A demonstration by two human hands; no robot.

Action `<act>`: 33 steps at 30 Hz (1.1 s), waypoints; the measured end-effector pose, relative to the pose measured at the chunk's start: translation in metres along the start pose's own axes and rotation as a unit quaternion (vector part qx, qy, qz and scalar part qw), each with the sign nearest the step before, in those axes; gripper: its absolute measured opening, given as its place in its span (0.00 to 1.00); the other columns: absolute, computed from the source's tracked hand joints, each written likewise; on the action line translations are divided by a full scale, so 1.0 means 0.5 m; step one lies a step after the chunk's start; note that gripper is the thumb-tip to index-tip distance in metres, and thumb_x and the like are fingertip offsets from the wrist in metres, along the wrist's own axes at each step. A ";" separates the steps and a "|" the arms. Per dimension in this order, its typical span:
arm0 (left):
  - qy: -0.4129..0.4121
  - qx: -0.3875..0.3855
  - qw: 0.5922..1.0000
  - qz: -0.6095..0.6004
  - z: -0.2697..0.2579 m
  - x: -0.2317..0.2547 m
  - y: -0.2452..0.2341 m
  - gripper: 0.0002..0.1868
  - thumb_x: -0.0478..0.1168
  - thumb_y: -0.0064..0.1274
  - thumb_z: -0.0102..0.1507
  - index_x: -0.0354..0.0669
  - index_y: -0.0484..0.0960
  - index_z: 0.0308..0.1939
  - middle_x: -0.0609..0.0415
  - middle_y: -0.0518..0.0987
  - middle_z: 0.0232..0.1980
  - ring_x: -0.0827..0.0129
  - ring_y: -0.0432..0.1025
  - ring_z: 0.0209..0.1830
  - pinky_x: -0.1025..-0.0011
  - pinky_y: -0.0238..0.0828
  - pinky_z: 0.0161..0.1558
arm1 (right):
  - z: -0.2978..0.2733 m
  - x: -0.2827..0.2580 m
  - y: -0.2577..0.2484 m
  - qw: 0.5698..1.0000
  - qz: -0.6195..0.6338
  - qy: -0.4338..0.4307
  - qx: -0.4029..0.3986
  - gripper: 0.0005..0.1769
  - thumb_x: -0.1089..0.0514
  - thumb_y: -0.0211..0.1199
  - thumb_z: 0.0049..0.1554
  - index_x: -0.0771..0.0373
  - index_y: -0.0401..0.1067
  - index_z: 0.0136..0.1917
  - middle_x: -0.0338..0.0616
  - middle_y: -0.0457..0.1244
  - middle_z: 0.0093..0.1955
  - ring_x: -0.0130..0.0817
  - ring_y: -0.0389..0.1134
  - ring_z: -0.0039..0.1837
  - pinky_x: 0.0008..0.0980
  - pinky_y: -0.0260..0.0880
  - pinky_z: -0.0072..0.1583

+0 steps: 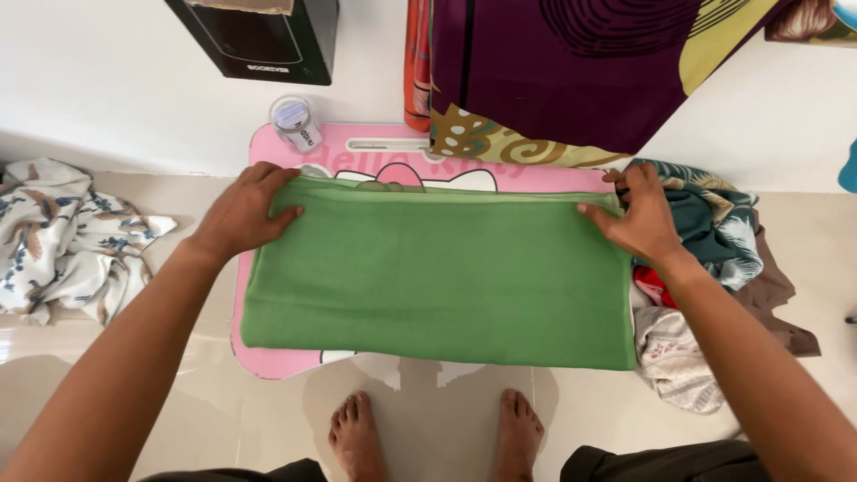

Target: Folding a green cloth and using a lint roller to remove lint from it on a small table.

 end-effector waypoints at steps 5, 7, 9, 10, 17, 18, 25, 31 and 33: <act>-0.073 0.046 0.994 -0.068 -0.022 -0.017 0.011 0.45 0.49 0.65 0.58 0.41 0.65 0.76 0.43 0.68 0.65 0.48 0.69 0.65 0.56 0.68 0.66 | -0.070 -0.086 0.009 0.963 -0.192 -0.186 0.025 0.36 0.50 0.77 0.49 0.68 0.66 0.64 0.54 0.56 0.59 0.59 0.64 0.63 0.49 0.65 0.65; -0.110 0.071 0.989 -0.068 -0.054 0.005 -0.016 0.45 0.49 0.63 0.60 0.37 0.62 0.76 0.40 0.66 0.64 0.45 0.68 0.65 0.54 0.67 0.67 | -0.116 -0.203 0.025 0.961 -0.177 -0.210 -0.010 0.38 0.49 0.75 0.49 0.70 0.65 0.65 0.58 0.57 0.61 0.61 0.63 0.65 0.51 0.65 0.66; -0.143 0.088 0.983 -0.069 -0.087 0.028 -0.040 0.45 0.48 0.62 0.62 0.32 0.58 0.76 0.38 0.65 0.62 0.43 0.67 0.66 0.53 0.66 0.68 | -0.172 -0.278 0.042 0.959 -0.165 -0.227 -0.046 0.40 0.49 0.73 0.49 0.72 0.64 0.67 0.62 0.58 0.63 0.64 0.63 0.68 0.53 0.65 0.67; -0.209 0.034 0.973 -0.096 -0.109 0.019 -0.034 0.49 0.53 0.63 0.60 0.31 0.55 0.76 0.33 0.66 0.63 0.38 0.67 0.66 0.48 0.65 0.68 | -0.195 -0.287 0.073 0.954 -0.182 -0.206 -0.119 0.44 0.42 0.69 0.51 0.67 0.60 0.72 0.62 0.54 0.70 0.64 0.57 0.73 0.60 0.59 0.70; -0.373 -0.094 0.906 -0.177 -0.247 0.008 0.007 0.55 0.61 0.68 0.53 0.31 0.56 0.70 0.30 0.80 0.57 0.38 0.74 0.61 0.45 0.70 0.64 | -0.285 -0.242 0.180 0.885 -0.263 -0.213 -0.320 0.49 0.24 0.50 0.60 0.50 0.43 0.84 0.57 0.35 0.86 0.61 0.34 0.85 0.74 0.38 0.74; -0.374 -0.091 0.906 -0.177 -0.259 0.014 -0.001 0.55 0.61 0.68 0.53 0.31 0.56 0.70 0.30 0.80 0.57 0.38 0.74 0.61 0.45 0.70 0.64 | -0.282 -0.248 0.169 0.885 -0.264 -0.215 -0.318 0.49 0.24 0.50 0.60 0.50 0.43 0.84 0.57 0.35 0.86 0.61 0.34 0.85 0.74 0.38 0.74; -0.422 -0.091 0.824 -0.367 -0.381 0.025 0.046 0.44 0.37 0.70 0.56 0.27 0.60 0.68 0.31 0.77 0.47 0.42 0.78 0.40 0.56 0.83 0.33 | -0.289 -0.224 0.129 0.840 -0.324 -0.234 -0.367 0.46 0.24 0.49 0.61 0.46 0.45 0.82 0.49 0.36 0.86 0.52 0.39 0.85 0.65 0.42 0.77; -0.378 -0.194 0.870 -0.249 -0.394 0.029 0.014 0.43 0.43 0.70 0.54 0.31 0.64 0.66 0.29 0.78 0.53 0.40 0.77 0.49 0.50 0.80 0.48 | -0.311 -0.263 0.106 0.816 -0.321 -0.245 -0.413 0.44 0.27 0.50 0.62 0.45 0.44 0.83 0.47 0.37 0.86 0.51 0.41 0.84 0.64 0.43 0.78; -0.332 -0.223 0.908 -0.124 -0.368 0.026 -0.009 0.44 0.54 0.70 0.54 0.35 0.68 0.65 0.29 0.80 0.60 0.41 0.74 0.65 0.47 0.73 0.66 | -0.306 -0.274 0.105 0.814 -0.320 -0.247 -0.417 0.44 0.28 0.50 0.62 0.47 0.45 0.82 0.48 0.39 0.86 0.51 0.42 0.84 0.64 0.42 0.78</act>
Point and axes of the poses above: each hand's wrist, its own z-axis towards the middle knuckle, its own y-axis out of the palm, x = y × z, the point moved 8 cm from there along z, towards the middle knuckle
